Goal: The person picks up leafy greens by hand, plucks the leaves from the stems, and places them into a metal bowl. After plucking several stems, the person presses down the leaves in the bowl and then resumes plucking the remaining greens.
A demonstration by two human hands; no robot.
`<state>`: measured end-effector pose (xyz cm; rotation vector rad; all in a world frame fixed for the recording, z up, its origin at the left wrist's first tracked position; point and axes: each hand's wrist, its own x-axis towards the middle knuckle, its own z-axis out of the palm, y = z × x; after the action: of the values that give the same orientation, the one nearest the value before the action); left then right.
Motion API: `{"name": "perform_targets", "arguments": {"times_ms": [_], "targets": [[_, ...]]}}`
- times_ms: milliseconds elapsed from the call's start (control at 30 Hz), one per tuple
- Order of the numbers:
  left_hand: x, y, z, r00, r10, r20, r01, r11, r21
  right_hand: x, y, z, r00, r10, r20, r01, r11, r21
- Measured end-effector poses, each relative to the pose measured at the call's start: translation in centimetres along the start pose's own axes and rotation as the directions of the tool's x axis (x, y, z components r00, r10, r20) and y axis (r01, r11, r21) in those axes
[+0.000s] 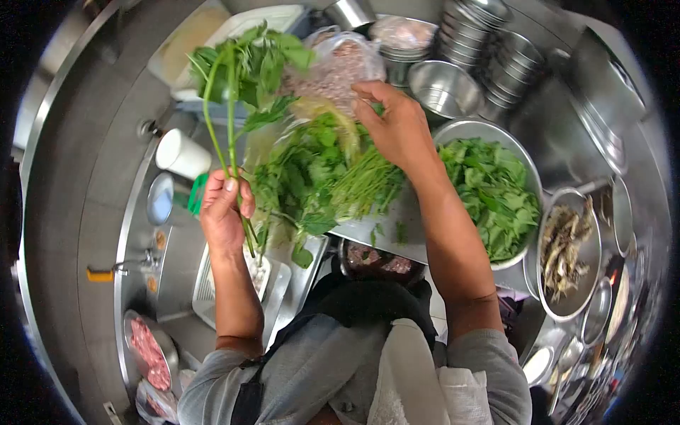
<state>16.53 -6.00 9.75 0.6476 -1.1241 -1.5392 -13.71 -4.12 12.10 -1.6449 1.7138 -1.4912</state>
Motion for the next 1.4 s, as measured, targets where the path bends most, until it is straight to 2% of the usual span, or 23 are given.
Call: {"name": "perform_targets", "arguments": {"times_ms": [100, 133, 233, 400, 500, 533, 600, 633, 733, 833, 900, 967, 1067, 1167, 1200, 1300, 1400], "targets": [[0.3, -3.6, 2.3, 0.988, -0.122, 0.093, 0.127, 0.991, -0.043, -1.6, -3.1, -3.9, 0.952, -0.277, -0.133, 0.262, 0.958, -0.116], [0.3, -4.5, 3.1, 0.978, -0.165, 0.131, 0.172, 0.984, -0.05, -2.0, -3.9, -5.3, 0.929, -0.352, -0.115, 0.316, 0.916, -0.248], [-0.1, -6.4, 5.3, 0.939, -0.244, 0.242, 0.26, 0.965, -0.032, -2.7, -3.8, -8.9, 0.871, -0.468, -0.148, 0.362, 0.817, -0.45], [-0.6, -7.7, 7.2, 0.878, -0.293, 0.378, 0.314, 0.949, 0.007, -4.1, -1.0, -12.6, 0.903, -0.406, -0.144, 0.272, 0.797, -0.54], [-0.5, -8.0, 8.1, 0.851, -0.294, 0.434, 0.32, 0.947, 0.016, -5.2, -0.3, -13.4, 0.944, -0.302, -0.132, 0.211, 0.861, -0.462], [-0.3, -8.0, 8.5, 0.844, -0.291, 0.451, 0.319, 0.948, 0.014, -5.6, 0.1, -13.6, 0.97, -0.204, -0.133, 0.129, 0.893, -0.43], [-0.1, -7.9, 9.0, 0.83, -0.294, 0.473, 0.327, 0.945, 0.014, -6.3, 0.5, -13.5, 0.986, 0.044, -0.158, -0.069, 0.986, -0.151], [-0.2, -7.7, 9.3, 0.825, -0.301, 0.478, 0.331, 0.943, 0.022, -6.6, 0.7, -13.4, 0.976, 0.167, -0.141, -0.169, 0.986, -0.005], [-0.2, -7.6, 9.8, 0.802, -0.321, 0.504, 0.344, 0.938, 0.05, -6.5, 1.4, -13.2, 0.956, -0.164, -0.245, 0.087, 0.951, -0.296], [-0.2, -7.8, 9.7, 0.78, -0.333, 0.531, 0.347, 0.935, 0.077, -6.1, 2.1, -12.9, 0.924, -0.306, -0.228, 0.152, 0.843, -0.516], [0.0, -7.9, 9.8, 0.788, -0.313, 0.53, 0.326, 0.943, 0.073, -6.0, 2.5, -13.0, 0.909, -0.347, -0.232, 0.187, 0.835, -0.517], [0.2, -8.0, 9.8, 0.849, -0.32, 0.42, 0.317, 0.945, 0.079, -6.2, 2.1, -13.3, 0.872, -0.405, -0.276, 0.224, 0.83, -0.511], [0.5, -8.1, 10.0, 0.928, -0.267, 0.261, 0.238, 0.962, 0.137, -7.4, 0.6, -14.3, 0.954, -0.211, -0.213, 0.087, 0.875, -0.477], [0.7, -8.1, 9.9, 0.954, -0.219, 0.205, 0.181, 0.965, 0.189, -8.0, 2.2, -14.7, 0.958, -0.251, -0.141, 0.14, 0.833, -0.536], [0.8, -8.0, 10.0, 0.958, -0.211, 0.194, 0.172, 0.965, 0.199, -8.5, 2.3, -15.0, 0.987, -0.124, -0.104, 0.055, 0.862, -0.504], [0.8, -7.9, 10.3, 0.963, -0.202, 0.176, 0.156, 0.957, 0.244, -9.7, 3.5, -14.9, 0.972, 0.223, -0.08, -0.233, 0.96, -0.157], [0.9, -7.8, 10.5, 0.971, -0.191, 0.142, 0.153, 0.958, 0.242, -10.5, 4.7, -14.9, 0.955, 0.296, -0.017, -0.291, 0.949, 0.121]]}}
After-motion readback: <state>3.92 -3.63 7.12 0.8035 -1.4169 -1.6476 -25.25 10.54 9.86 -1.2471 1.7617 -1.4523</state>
